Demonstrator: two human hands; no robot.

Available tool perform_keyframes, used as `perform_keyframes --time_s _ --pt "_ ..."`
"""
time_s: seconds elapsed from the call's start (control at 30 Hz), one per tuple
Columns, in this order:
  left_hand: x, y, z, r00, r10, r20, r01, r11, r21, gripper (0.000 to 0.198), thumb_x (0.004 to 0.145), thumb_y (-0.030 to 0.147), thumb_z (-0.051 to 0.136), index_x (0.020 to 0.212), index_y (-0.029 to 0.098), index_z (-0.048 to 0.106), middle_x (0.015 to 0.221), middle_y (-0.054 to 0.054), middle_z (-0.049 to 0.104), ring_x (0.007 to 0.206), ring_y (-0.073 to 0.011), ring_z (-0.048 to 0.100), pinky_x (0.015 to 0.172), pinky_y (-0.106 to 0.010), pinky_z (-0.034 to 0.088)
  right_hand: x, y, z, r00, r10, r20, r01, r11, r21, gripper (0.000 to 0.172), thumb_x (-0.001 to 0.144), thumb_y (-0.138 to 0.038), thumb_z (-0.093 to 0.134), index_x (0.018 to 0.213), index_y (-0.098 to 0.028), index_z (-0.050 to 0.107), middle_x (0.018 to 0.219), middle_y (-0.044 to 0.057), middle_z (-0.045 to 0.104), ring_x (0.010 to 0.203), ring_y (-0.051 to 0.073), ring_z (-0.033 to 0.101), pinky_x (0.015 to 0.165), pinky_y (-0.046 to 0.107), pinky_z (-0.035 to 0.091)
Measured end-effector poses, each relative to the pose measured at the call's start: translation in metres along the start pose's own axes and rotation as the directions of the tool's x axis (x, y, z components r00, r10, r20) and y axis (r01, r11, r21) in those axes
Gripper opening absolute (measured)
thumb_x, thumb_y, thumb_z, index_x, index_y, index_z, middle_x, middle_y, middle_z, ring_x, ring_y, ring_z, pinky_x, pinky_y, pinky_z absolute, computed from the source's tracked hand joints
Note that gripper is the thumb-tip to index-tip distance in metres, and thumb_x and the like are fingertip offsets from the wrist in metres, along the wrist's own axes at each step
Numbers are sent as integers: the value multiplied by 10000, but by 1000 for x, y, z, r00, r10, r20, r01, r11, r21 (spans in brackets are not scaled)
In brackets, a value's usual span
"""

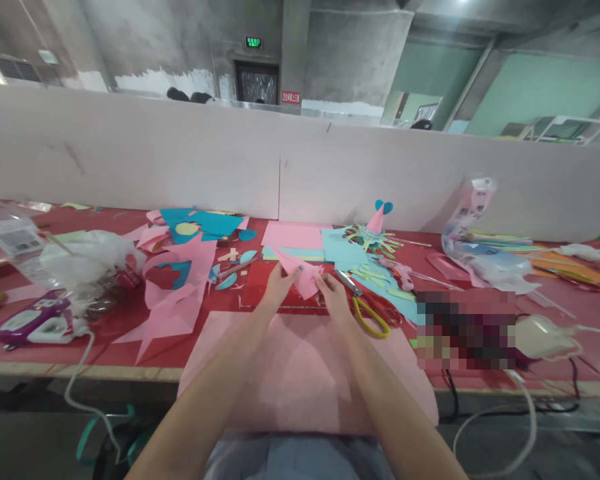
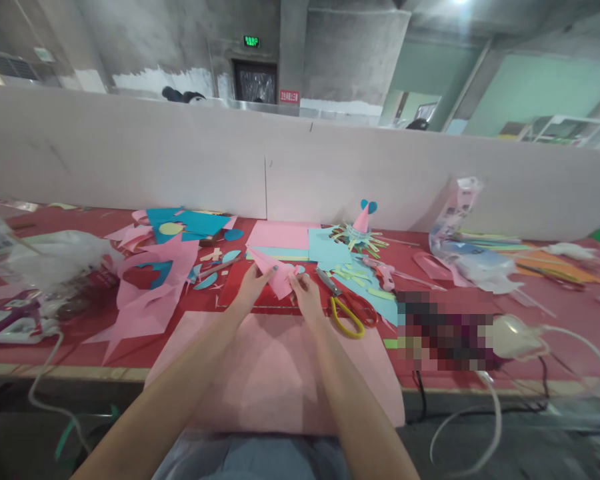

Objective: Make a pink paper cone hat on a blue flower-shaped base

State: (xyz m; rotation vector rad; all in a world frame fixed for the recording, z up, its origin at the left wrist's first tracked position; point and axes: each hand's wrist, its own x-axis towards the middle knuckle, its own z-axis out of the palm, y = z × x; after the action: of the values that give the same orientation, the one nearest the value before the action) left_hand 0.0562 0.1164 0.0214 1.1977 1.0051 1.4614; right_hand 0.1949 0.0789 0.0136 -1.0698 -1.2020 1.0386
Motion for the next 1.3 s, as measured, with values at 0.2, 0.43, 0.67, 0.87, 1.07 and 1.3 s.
perform_keyframes --time_s 0.2,0.43,0.67,0.87,1.07,1.3 --pt "-1 0 1 1000 1 0 -1 1000 13 333 644 299 712 897 121 591 935 -108 673 875 -219 617 758 -320 482 -1 -1 1 1000 6 -16 -5 999 51 407 696 -527 651 601 -209 416 461 -67 466 375 85 402 381 222 298" --pt "-2 0 2 1000 -17 23 17 1000 4 363 627 301 734 909 122 593 960 -117 675 892 -224 621 776 -335 491 -2 -1 0 1000 3 -18 -1 996 92 406 701 -507 659 605 -205 405 511 -63 458 424 82 412 426 224 330" --pt "-3 -2 3 992 -63 111 73 994 -85 416 642 350 720 960 116 589 1008 -134 668 898 -232 624 760 -355 512 0 2 1 997 18 -78 -8 992 126 399 696 -554 640 626 -216 440 542 -49 467 449 97 412 400 229 340" --pt "-5 2 2 977 16 214 9 993 -118 486 637 364 724 1048 141 591 1074 -114 654 987 -231 601 841 -345 487 2 -1 0 991 98 -89 -63 942 329 355 632 -464 717 615 -208 471 556 -48 496 475 97 432 409 225 346" --pt "-4 1 0 985 -29 169 44 995 -88 432 621 359 729 964 129 602 1020 -112 667 972 -235 599 858 -369 476 1 -9 -2 989 128 -69 -87 902 422 386 586 -390 749 547 -204 413 537 -57 468 486 95 430 419 231 354" --pt "-8 5 1 983 -79 167 96 991 -95 437 621 358 733 961 124 590 1017 -125 663 934 -235 615 787 -369 516 2 -5 -2 988 121 -92 -72 906 417 299 611 -378 731 589 -203 489 615 -29 536 557 123 497 464 250 416"
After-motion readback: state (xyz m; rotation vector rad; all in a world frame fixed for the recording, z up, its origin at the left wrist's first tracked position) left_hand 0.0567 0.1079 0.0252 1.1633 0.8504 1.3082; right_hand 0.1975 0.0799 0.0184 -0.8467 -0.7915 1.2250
